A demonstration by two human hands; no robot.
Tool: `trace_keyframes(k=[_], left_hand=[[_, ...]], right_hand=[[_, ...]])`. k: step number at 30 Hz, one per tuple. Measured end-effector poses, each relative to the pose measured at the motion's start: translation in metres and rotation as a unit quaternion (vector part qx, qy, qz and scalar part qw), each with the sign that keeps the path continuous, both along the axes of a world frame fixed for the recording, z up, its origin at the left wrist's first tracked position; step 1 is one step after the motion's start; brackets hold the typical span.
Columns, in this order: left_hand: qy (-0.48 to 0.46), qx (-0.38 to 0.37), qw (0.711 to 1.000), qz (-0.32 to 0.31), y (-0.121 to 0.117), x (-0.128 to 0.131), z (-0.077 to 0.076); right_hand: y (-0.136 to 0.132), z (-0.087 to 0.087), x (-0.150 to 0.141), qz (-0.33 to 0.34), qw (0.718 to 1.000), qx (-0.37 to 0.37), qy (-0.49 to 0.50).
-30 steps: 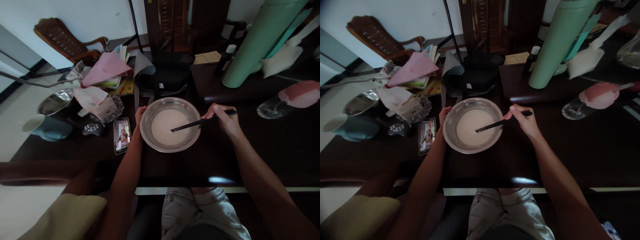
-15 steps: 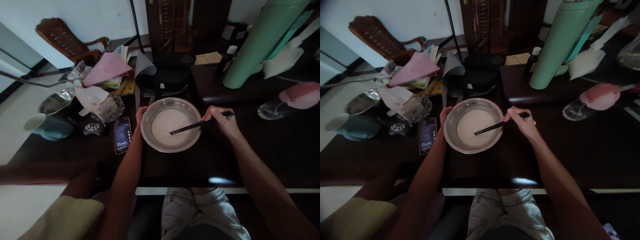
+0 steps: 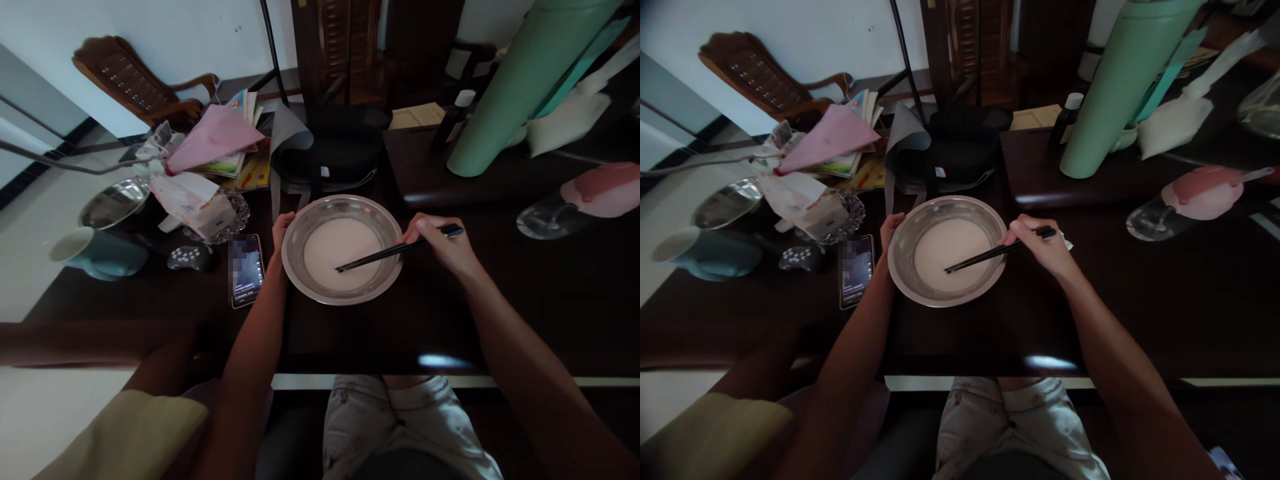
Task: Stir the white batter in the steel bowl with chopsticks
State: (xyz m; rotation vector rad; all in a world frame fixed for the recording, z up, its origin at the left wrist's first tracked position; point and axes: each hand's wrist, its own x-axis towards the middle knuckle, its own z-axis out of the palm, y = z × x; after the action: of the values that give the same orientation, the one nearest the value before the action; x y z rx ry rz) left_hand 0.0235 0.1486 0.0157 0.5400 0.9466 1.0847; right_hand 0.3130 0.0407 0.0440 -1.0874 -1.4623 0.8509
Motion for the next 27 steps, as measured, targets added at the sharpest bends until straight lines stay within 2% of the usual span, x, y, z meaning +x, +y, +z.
trace_keyframes(k=[4,8,11,15,19,23,25,27], left_hand=[[-0.002,-0.011,1.0,-0.005,0.001,-0.001,-0.001],[-0.005,-0.004,1.0,0.006,0.003,-0.002,-0.004],[-0.006,-0.003,1.0,0.001,0.003,-0.002,-0.004],[-0.009,-0.011,1.0,0.006,0.002,-0.002,-0.002],[-0.003,-0.02,1.0,0.023,0.001,0.0,0.002],[-0.008,-0.03,0.999,0.028,-0.001,0.003,0.008],[-0.014,-0.033,0.999,0.022,-0.002,0.005,0.01],[-0.017,-0.032,0.999,0.02,-0.002,0.005,0.011]], right_hand=[[0.0,0.001,-0.004,0.006,0.998,0.015,-0.058],[0.001,0.0,0.006,-0.048,0.999,0.02,-0.003],[0.001,-0.001,0.008,-0.032,0.999,0.008,0.033],[0.001,-0.002,-0.001,0.019,1.0,0.004,-0.021],[0.002,-0.003,-0.002,-0.01,0.997,0.03,-0.065],[0.003,-0.002,0.006,-0.07,0.997,0.028,-0.001],[0.002,-0.002,0.007,-0.057,0.998,0.023,0.031],[0.002,-0.002,0.004,-0.022,0.999,0.013,0.025]])
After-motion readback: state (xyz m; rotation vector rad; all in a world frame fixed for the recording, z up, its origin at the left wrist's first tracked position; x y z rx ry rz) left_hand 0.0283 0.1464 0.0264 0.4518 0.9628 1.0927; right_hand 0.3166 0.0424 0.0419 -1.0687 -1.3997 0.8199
